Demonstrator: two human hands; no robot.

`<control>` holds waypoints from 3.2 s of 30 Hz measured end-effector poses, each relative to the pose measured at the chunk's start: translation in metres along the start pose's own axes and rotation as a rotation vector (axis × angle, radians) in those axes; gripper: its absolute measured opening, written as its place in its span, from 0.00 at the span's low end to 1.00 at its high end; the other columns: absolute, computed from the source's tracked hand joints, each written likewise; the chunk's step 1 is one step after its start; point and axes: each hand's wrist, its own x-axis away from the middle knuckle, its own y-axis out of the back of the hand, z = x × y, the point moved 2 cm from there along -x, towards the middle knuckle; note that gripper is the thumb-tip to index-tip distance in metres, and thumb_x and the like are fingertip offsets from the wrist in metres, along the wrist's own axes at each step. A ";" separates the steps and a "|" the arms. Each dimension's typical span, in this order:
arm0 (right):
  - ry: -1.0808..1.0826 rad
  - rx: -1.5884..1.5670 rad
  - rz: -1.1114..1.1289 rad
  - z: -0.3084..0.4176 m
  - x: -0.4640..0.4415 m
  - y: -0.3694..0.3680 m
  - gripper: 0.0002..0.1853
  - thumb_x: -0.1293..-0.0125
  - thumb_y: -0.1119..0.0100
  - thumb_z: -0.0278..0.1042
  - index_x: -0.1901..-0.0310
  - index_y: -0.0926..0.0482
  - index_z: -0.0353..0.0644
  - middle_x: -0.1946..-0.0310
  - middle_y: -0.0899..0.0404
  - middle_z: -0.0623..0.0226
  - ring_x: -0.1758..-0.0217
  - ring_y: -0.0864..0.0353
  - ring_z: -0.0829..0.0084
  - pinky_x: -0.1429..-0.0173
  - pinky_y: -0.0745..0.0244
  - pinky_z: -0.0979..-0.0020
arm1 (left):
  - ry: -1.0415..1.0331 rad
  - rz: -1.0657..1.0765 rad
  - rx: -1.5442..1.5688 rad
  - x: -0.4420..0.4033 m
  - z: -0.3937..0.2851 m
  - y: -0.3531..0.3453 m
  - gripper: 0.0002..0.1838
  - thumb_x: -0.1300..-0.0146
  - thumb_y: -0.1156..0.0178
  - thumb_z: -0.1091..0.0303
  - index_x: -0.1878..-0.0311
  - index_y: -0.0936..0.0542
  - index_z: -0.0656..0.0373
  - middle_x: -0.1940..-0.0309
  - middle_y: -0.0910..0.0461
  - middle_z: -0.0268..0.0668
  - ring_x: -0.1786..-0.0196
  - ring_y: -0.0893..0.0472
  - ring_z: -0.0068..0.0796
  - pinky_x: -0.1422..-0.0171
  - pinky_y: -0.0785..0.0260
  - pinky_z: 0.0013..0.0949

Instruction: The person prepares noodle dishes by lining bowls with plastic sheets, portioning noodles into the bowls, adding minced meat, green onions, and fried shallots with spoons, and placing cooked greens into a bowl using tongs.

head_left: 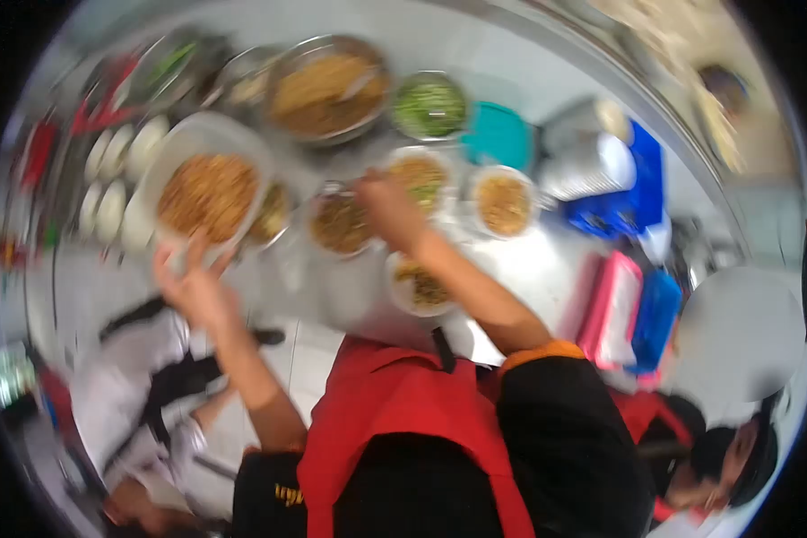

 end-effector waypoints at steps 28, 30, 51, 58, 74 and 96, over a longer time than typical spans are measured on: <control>-1.553 -0.619 -0.172 0.036 0.462 0.049 0.20 0.36 0.43 0.41 0.46 0.24 0.41 0.54 0.20 0.62 0.52 0.22 0.69 0.42 0.33 0.69 | 0.668 1.321 0.035 0.131 0.106 -0.403 0.08 0.41 0.46 0.76 0.61 0.33 0.56 0.57 0.33 0.40 0.55 0.25 0.44 0.64 0.17 0.52; -1.543 -0.658 0.063 0.046 0.475 0.034 0.26 0.35 0.46 0.50 0.41 0.28 0.42 0.47 0.24 0.62 0.46 0.25 0.69 0.38 0.36 0.66 | 0.696 1.325 -0.019 0.129 0.112 -0.405 0.09 0.40 0.46 0.75 0.58 0.33 0.57 0.56 0.33 0.40 0.54 0.25 0.45 0.62 0.17 0.52; -1.959 0.295 -0.563 -0.203 0.593 0.421 0.25 0.45 0.39 0.47 0.51 0.21 0.38 0.49 0.22 0.49 0.51 0.20 0.50 0.48 0.25 0.57 | 0.439 1.217 -0.294 0.137 0.057 -0.165 0.19 0.33 0.44 0.56 0.43 0.31 0.52 0.48 0.28 0.33 0.52 0.23 0.32 0.51 0.29 0.33; -2.129 0.205 -0.423 -0.219 0.607 0.346 0.22 0.42 0.46 0.35 0.46 0.26 0.35 0.46 0.26 0.42 0.43 0.25 0.48 0.37 0.33 0.56 | 0.597 1.204 -0.408 0.207 0.053 -0.133 0.18 0.33 0.44 0.58 0.44 0.31 0.51 0.51 0.28 0.34 0.57 0.22 0.31 0.58 0.31 0.29; -2.080 0.780 -0.319 -0.212 0.627 0.561 0.21 0.38 0.49 0.48 0.51 0.20 0.44 0.50 0.21 0.57 0.46 0.21 0.55 0.45 0.27 0.57 | 0.604 1.067 -0.412 0.244 0.051 -0.159 0.13 0.33 0.45 0.60 0.48 0.30 0.49 0.55 0.26 0.32 0.58 0.23 0.29 0.58 0.33 0.29; -1.841 0.475 -0.178 -0.147 0.595 0.585 0.11 0.48 0.45 0.35 0.67 0.20 0.38 0.79 0.21 0.60 0.81 0.24 0.67 0.80 0.33 0.63 | 0.232 0.914 -0.356 0.216 0.072 -0.102 0.07 0.30 0.50 0.63 0.55 0.30 0.55 0.70 0.29 0.29 0.68 0.29 0.20 0.70 0.41 0.24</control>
